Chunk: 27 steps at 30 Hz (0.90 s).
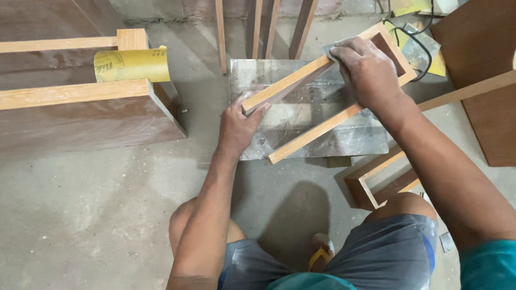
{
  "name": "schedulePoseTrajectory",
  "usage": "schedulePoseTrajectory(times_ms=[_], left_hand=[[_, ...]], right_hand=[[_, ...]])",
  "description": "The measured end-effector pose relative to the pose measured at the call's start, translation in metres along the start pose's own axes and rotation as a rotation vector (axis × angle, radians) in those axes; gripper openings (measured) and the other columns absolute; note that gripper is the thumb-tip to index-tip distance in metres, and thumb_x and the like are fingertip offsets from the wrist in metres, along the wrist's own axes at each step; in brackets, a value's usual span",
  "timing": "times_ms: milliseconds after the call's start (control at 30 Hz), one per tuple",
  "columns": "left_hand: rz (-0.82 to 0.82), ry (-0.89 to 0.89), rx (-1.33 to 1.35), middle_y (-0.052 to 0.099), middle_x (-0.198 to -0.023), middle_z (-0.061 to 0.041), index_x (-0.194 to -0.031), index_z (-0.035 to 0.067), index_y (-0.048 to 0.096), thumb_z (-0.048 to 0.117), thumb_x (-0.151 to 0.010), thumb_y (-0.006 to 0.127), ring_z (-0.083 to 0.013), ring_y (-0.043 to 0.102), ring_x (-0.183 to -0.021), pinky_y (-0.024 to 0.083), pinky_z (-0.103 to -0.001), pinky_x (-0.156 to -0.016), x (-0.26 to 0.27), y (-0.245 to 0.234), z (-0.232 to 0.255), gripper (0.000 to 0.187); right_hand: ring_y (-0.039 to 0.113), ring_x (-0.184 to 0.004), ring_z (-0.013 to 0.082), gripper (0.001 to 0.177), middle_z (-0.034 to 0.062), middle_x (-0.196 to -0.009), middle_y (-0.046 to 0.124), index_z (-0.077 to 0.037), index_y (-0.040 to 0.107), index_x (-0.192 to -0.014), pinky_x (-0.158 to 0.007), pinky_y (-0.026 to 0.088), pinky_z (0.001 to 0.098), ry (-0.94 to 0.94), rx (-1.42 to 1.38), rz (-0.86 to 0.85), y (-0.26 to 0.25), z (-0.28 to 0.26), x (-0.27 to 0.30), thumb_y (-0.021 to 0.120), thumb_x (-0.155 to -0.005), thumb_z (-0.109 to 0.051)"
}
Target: The person sands a piece of wood and then the interior of a wooden frame by hand using a piece of sandpaper.
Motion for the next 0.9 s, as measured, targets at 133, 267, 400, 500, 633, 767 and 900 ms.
schedulePoseTrajectory(times_ms=[133, 267, 400, 500, 633, 767, 900], left_hand=[[-0.026, -0.225, 0.011, 0.080, -0.106, -0.002, -0.121, 0.007, 0.072, 0.037, -0.088, 0.073, -0.0086, 0.071, -0.100, 0.055, -0.026, -0.087, 0.007, -0.002, -0.011, 0.045], [-0.069, -0.272, 0.001, 0.072, -0.082, 0.005, -0.120, 0.006, 0.075, 0.054, -0.085, 0.072, -0.0031, 0.048, -0.067, 0.047, -0.027, -0.063, 0.000, -0.001, -0.007, 0.059], [-0.053, -0.227, 0.094, 0.077, -0.103, 0.003, -0.119, 0.004, 0.073, 0.029, -0.089, 0.072, -0.0030, 0.064, -0.096, 0.053, -0.024, -0.083, 0.000, -0.003, -0.001, 0.039], [-0.071, -0.260, 0.112, 0.079, -0.102, 0.000, -0.110, 0.006, 0.075, 0.031, -0.089, 0.073, -0.0063, 0.070, -0.095, 0.055, -0.025, -0.086, -0.002, -0.002, 0.000, 0.033], [-0.035, -0.226, 0.063, 0.077, -0.095, -0.022, -0.105, 0.001, 0.077, 0.025, -0.089, 0.081, -0.0290, 0.075, -0.097, 0.059, -0.045, -0.083, -0.003, -0.001, 0.008, 0.029], [-0.030, -0.201, 0.025, 0.072, -0.101, -0.030, -0.108, -0.004, 0.072, 0.028, -0.089, 0.078, -0.0431, 0.070, -0.104, 0.055, -0.055, -0.081, -0.006, -0.003, 0.008, 0.038], [-0.006, -0.233, 0.070, 0.072, -0.097, -0.034, -0.106, -0.010, 0.070, 0.028, -0.087, 0.078, -0.0470, 0.071, -0.101, 0.057, -0.054, -0.084, -0.007, 0.005, -0.019, 0.044]], right_hand=[[0.066, -0.111, 0.0396, 0.030, 0.0141, -0.127, 0.068, -0.009, 0.073, -0.130, -0.076, 0.058, 0.0497, 0.153, -0.167, 0.009, 0.022, -0.055, 0.005, 0.062, -0.102, -0.004], [0.069, -0.096, 0.0287, 0.030, 0.0132, -0.122, 0.066, -0.005, 0.067, -0.133, -0.059, 0.066, 0.0359, 0.044, -0.262, -0.142, 0.010, -0.117, -0.015, 0.059, -0.104, -0.006], [0.064, -0.110, 0.0350, 0.049, 0.0114, -0.127, 0.069, -0.013, 0.074, -0.132, -0.057, 0.060, 0.0559, 0.184, -0.067, -0.116, -0.001, -0.023, -0.002, 0.058, -0.089, 0.006], [0.064, -0.091, 0.0381, 0.018, 0.0168, -0.111, 0.068, 0.000, 0.076, -0.119, -0.073, 0.055, 0.0516, 0.238, -0.037, 0.028, 0.005, -0.041, -0.001, 0.063, -0.112, -0.010], [0.065, -0.116, 0.0399, 0.030, 0.0114, -0.120, 0.069, -0.010, 0.076, -0.115, -0.097, 0.053, 0.0472, 0.133, -0.344, -0.051, 0.023, -0.103, -0.008, 0.066, -0.089, -0.003], [0.069, -0.112, 0.0333, 0.020, 0.0083, -0.121, 0.073, -0.007, 0.080, -0.121, -0.093, 0.056, 0.0402, 0.182, -0.043, 0.046, 0.019, 0.022, 0.018, 0.076, -0.102, -0.008], [0.065, -0.110, 0.0494, 0.029, 0.0254, -0.118, 0.070, 0.003, 0.076, -0.120, -0.097, 0.053, 0.0571, 0.284, -0.128, -0.126, 0.014, -0.096, -0.012, 0.066, -0.092, -0.001]])
Point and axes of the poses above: each hand's wrist, its own x-axis away from the middle knuckle, its own y-axis out of the palm, z = x × y, the point moved 3 cm from there along -x, towards the middle knuckle
